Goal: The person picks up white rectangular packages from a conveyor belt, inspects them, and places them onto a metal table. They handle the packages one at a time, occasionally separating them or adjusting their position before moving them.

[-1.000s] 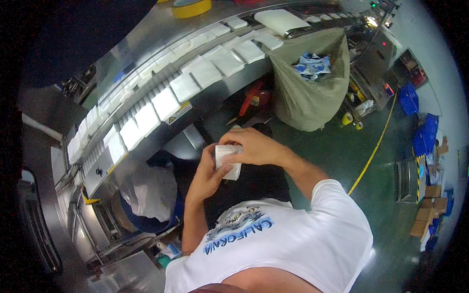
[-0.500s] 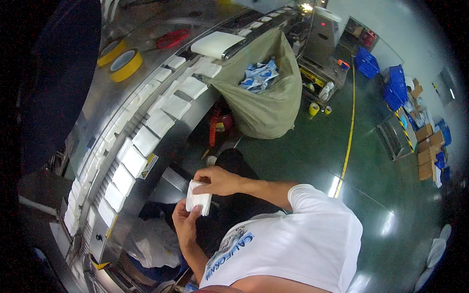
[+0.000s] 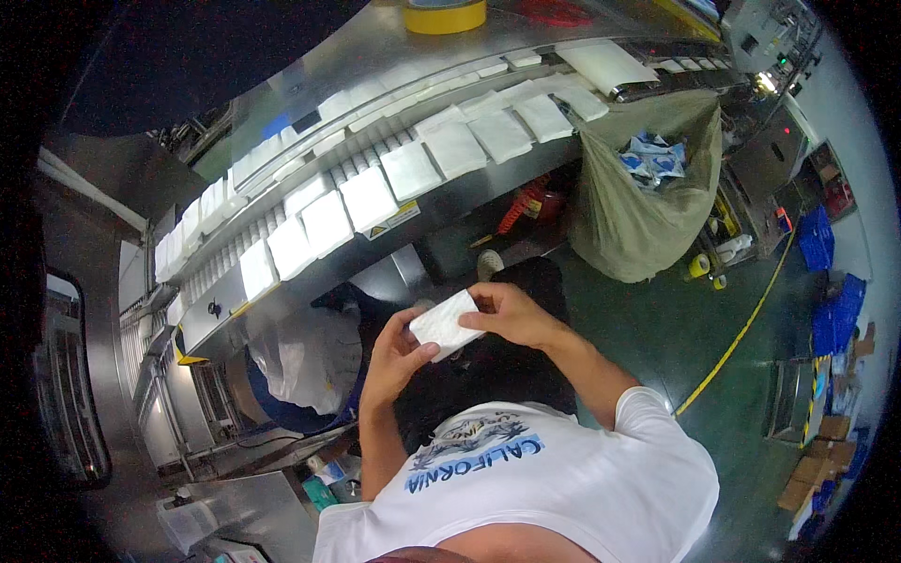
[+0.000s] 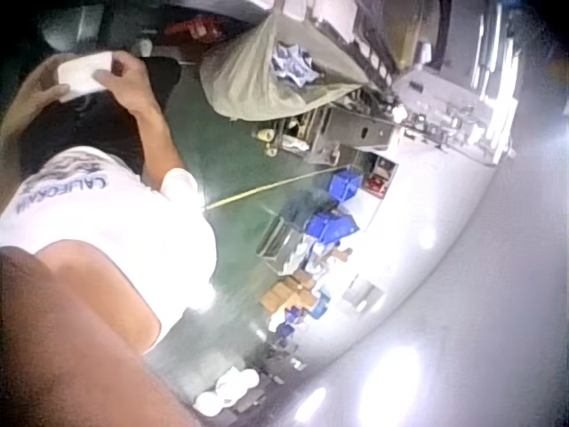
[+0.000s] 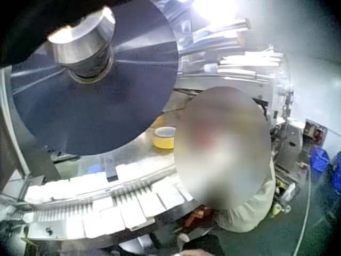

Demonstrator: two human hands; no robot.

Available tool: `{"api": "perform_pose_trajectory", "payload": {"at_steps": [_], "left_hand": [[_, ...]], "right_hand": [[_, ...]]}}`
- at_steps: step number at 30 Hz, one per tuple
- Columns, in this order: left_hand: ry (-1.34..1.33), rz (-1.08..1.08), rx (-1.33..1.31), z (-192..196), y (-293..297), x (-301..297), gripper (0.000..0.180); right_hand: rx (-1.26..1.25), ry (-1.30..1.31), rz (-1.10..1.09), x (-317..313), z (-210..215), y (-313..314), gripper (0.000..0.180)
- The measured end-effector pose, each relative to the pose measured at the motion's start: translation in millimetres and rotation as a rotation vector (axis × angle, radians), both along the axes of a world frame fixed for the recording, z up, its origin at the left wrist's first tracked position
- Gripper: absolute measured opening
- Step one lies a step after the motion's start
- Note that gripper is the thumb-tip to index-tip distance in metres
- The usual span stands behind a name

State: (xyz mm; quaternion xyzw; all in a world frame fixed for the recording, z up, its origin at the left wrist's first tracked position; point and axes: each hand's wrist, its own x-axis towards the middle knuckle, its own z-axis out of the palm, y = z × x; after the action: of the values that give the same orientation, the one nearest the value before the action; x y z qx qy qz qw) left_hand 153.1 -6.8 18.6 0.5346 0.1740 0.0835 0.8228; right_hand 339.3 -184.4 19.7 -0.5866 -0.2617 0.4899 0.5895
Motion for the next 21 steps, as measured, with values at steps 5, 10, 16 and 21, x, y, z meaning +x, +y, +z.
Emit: {"api": "perform_pose_trajectory", "payload": {"at_steps": [5,10,16,21], "left_hand": [[0.050,0.053,0.079,-6.3,3.8,3.0,0.051],[0.019,0.017,0.106,-6.0,15.9,-3.9,0.050],[0.045,0.037,0.092,-1.9,21.1,-8.2,0.055],[0.072,0.020,0.105,-11.7,23.1,-14.5,0.055]], "right_hand": [[0.013,0.088,-0.031,0.2,-6.2,11.3,0.032],[0.013,0.118,0.037,2.6,-1.6,15.8,0.030],[-0.008,0.107,0.055,1.2,-8.4,25.3,0.030],[-0.008,0.161,0.110,-0.6,-17.7,24.6,0.034]]}}
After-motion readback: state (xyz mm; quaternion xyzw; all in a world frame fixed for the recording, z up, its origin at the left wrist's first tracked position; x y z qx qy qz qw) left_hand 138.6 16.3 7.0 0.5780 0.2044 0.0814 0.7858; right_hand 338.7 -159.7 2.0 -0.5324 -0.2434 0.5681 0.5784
